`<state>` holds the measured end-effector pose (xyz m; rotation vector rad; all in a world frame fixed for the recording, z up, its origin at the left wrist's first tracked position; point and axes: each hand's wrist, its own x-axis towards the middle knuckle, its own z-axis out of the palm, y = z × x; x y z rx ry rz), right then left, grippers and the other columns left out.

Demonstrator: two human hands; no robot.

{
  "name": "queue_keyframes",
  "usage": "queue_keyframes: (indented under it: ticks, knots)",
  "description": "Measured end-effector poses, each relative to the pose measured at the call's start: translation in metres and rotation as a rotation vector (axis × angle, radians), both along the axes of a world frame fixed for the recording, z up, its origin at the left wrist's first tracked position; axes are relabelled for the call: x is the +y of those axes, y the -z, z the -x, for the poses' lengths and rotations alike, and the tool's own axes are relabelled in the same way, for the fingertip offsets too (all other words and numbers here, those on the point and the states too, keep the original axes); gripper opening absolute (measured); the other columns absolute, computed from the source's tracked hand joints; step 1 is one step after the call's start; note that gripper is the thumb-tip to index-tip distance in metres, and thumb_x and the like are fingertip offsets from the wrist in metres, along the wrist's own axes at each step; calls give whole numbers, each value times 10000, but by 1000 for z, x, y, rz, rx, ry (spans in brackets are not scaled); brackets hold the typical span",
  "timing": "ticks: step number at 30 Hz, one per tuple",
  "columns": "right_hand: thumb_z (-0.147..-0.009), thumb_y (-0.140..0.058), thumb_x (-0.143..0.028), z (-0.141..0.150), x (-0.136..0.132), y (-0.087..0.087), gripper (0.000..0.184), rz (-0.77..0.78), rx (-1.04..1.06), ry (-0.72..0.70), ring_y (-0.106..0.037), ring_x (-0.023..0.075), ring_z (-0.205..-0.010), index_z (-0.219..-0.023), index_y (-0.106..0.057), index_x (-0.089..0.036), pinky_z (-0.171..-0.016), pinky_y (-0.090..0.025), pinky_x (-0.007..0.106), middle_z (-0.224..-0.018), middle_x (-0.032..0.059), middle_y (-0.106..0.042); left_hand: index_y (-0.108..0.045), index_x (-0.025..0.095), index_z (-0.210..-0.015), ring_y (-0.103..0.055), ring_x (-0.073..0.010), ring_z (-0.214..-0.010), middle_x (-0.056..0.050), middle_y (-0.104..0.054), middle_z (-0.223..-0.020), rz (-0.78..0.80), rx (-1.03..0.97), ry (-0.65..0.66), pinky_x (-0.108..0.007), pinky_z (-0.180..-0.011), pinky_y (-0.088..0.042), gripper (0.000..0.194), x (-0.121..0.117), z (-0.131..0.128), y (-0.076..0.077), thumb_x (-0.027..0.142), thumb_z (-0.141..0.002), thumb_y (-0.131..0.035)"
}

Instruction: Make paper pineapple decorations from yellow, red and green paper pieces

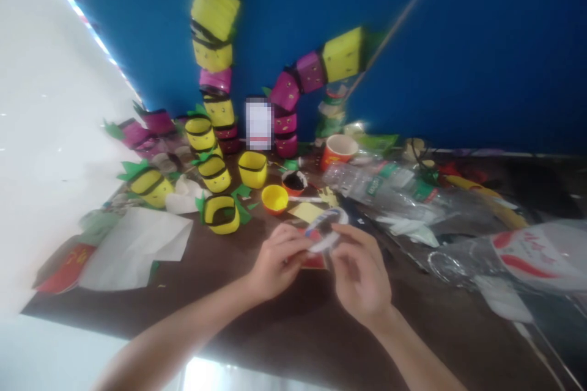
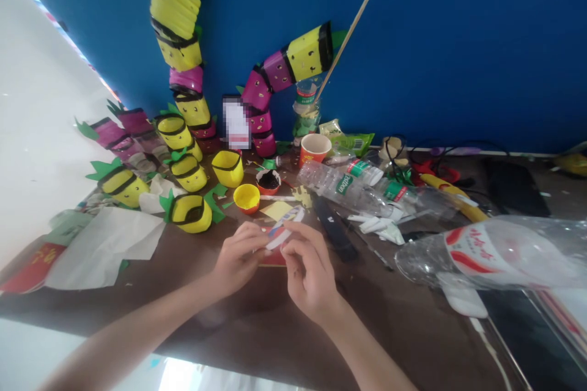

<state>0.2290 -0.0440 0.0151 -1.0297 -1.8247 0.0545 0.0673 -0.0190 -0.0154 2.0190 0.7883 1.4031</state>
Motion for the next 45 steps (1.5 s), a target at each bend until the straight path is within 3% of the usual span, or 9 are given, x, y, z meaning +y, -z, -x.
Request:
queue_keyframes:
  ticks: [6, 16, 21, 27, 31, 35, 38, 41, 45]
  knots:
    - [-807, -487, -106, 0, -1, 0, 103, -53, -16, 30, -575, 213, -906, -845, -499, -200, -726, -503, 353, -1023, 117, -584, -648, 158, -922, -534, -156, -782, -60, -644, -803, 89, 11, 55, -328, -758, -438, 142, -2, 0, 0, 200, -819, -559]
    - [-792, -500, -103, 3, -4, 2, 134, -105, -114, -8, -601, 211, -888, -871, -518, -210, -734, -514, 344, -911, 85, -610, -644, 156, -949, -532, -148, -735, -58, -646, -780, 124, 31, 13, -302, -710, -434, 178, 1, 1, -8, 225, -848, -514]
    - [-760, -550, -96, 1, -5, -2, 160, -159, -108, 84, -607, 201, -809, -862, -539, -220, -689, -515, 342, -936, 88, -605, -629, 174, -989, -528, -150, -807, -63, -643, -858, 17, 34, 3, -299, -737, -451, 185, 2, 1, 0, 166, -833, -529]
    - [-770, -536, -125, -3, -8, -1, 123, -188, -166, -9, -612, 182, -745, -851, -564, -214, -642, -495, 329, -868, 70, -626, -573, 196, -1102, -503, -182, -951, -82, -630, -946, -121, 224, 72, -340, -811, -470, 264, -1, -5, 7, 173, -849, -499]
    - [-738, -594, -119, -2, -12, 2, 166, -292, -251, 111, -617, 163, -696, -863, -584, -229, -661, -452, 319, -820, 35, -648, -530, 177, -1142, -461, -203, -1072, -101, -592, -1069, -137, 377, 87, -380, -901, -446, 286, -1, -14, 11, 201, -863, -476]
    - [-748, -553, -98, 4, -9, 4, 176, -175, -146, 57, -612, 193, -763, -871, -558, -223, -663, -483, 338, -876, 63, -631, -564, 143, -1043, -469, -192, -1073, -110, -553, -1122, -202, 441, 217, -323, -885, -459, 219, 1, -18, 15, 174, -852, -463]
    - [-747, -552, -78, 5, -1, 6, 176, -106, -26, 129, -593, 197, -816, -868, -544, -206, -691, -494, 340, -922, 81, -606, -600, 143, -933, -509, -191, -968, -104, -566, -1046, -142, 461, 95, -298, -792, -475, 184, 3, -7, 11, 126, -818, -456]
    - [-770, -528, -95, 3, 8, 10, 128, -19, 54, 173, -574, 196, -850, -843, -537, -200, -734, -488, 348, -936, 83, -583, -612, 148, -855, -524, -140, -726, -60, -563, -819, 75, 512, -121, -232, -616, -443, 158, 9, 10, 4, 139, -802, -463]
    - [-799, -507, -127, 2, 12, 14, 80, 89, 85, 163, -560, 197, -892, -815, -524, -203, -764, -480, 349, -945, 77, -567, -570, 160, -678, -464, -100, -558, -4, -512, -652, 233, 637, -153, -211, -498, -322, 159, 12, 18, -3, 219, -803, -491]
